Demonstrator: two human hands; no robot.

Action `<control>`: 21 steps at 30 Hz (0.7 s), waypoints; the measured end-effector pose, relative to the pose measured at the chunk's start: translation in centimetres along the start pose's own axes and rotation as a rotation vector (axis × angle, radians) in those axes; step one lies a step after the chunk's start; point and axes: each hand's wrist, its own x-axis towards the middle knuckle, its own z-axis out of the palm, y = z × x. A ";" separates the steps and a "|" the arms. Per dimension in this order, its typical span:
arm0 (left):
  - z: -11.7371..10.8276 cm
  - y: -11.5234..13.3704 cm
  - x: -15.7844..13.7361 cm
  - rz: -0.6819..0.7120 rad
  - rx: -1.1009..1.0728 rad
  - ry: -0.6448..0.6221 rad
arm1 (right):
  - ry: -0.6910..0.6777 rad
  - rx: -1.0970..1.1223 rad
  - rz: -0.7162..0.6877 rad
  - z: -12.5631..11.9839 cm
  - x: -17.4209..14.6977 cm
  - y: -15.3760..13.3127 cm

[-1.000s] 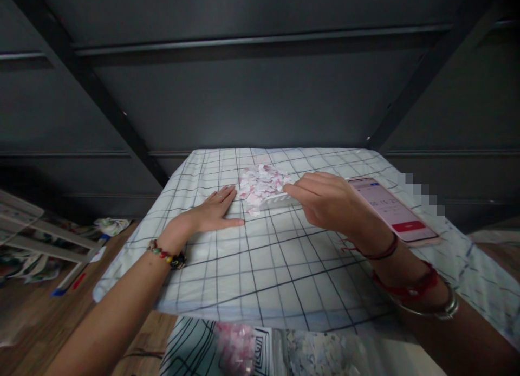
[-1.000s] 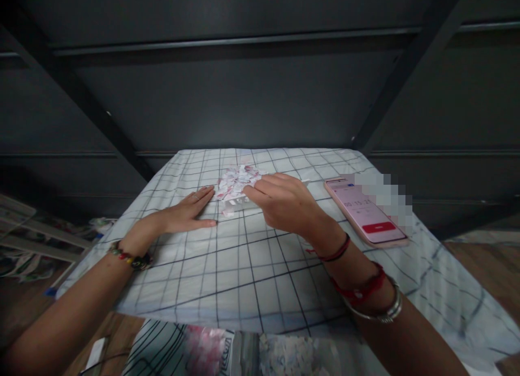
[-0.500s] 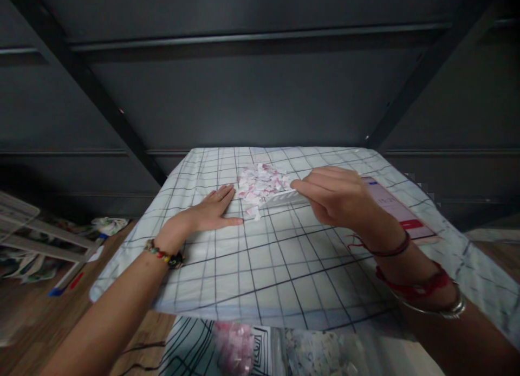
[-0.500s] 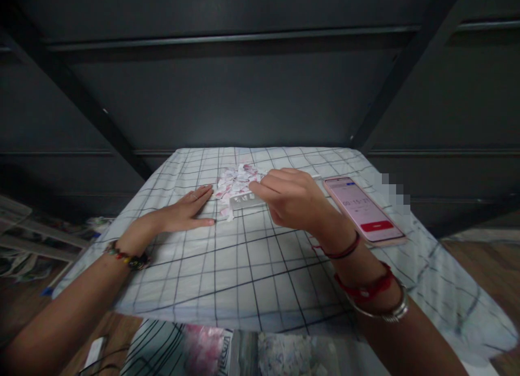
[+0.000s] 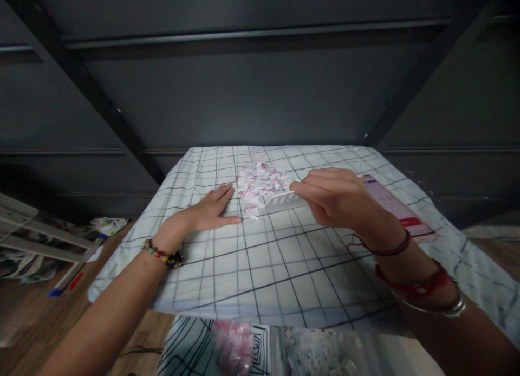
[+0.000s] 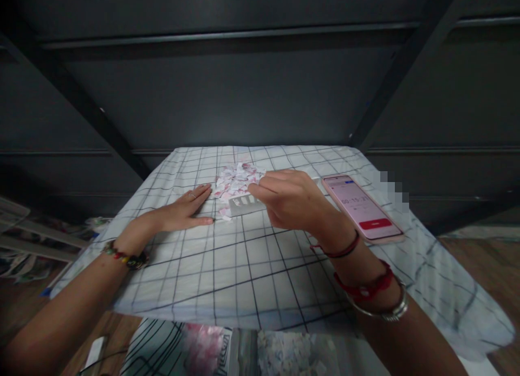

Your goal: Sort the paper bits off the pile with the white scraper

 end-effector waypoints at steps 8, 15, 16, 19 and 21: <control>0.1 0.0 0.0 -0.003 0.002 0.006 | -0.017 0.009 0.017 0.1 0.0 0.0; 0.0 0.1 0.0 -0.008 -0.009 -0.002 | 0.001 0.024 0.030 -0.3 -0.1 0.0; -0.1 0.2 0.0 -0.007 -0.007 -0.002 | 0.000 0.015 0.035 -0.2 0.0 -0.1; -0.1 0.2 0.1 -0.003 0.002 -0.003 | -0.028 0.004 0.033 0.2 0.2 -0.3; -0.2 0.2 0.1 -0.010 0.011 -0.006 | -0.043 0.032 0.027 0.3 0.3 -0.4</control>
